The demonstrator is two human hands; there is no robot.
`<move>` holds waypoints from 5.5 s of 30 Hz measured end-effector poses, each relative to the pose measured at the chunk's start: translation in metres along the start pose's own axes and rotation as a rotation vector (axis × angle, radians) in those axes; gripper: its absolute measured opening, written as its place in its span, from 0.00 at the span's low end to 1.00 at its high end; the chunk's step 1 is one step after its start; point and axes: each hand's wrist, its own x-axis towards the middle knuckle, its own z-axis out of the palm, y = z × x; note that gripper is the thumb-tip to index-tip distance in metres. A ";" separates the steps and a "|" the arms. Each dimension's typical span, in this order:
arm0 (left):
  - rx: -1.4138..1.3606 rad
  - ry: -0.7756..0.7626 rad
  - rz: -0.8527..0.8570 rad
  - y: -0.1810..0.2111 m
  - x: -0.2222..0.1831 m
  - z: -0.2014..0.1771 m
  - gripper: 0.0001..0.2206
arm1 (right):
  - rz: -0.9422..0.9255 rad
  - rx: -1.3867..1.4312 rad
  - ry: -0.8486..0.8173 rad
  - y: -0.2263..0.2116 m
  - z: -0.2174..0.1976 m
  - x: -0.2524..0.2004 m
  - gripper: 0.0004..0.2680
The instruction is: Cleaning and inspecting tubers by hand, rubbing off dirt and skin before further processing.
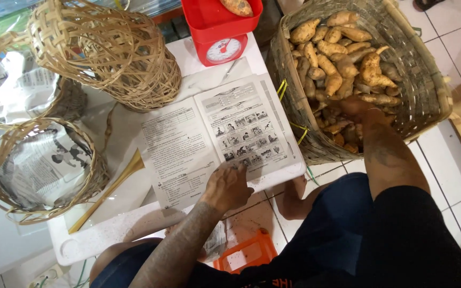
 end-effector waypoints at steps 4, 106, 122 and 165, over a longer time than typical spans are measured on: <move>-1.154 -0.026 -0.355 -0.058 -0.011 -0.080 0.30 | -0.139 0.126 0.104 0.043 -0.024 0.029 0.12; -2.444 1.012 0.042 -0.102 -0.012 -0.088 0.13 | -1.373 1.003 -0.902 -0.081 0.135 -0.178 0.13; -1.736 0.965 -0.372 -0.137 -0.029 -0.109 0.21 | -1.385 0.886 -0.142 -0.078 0.153 -0.185 0.14; -1.608 0.970 -0.232 -0.224 -0.094 -0.176 0.14 | -1.713 0.857 -0.180 -0.127 0.091 -0.252 0.10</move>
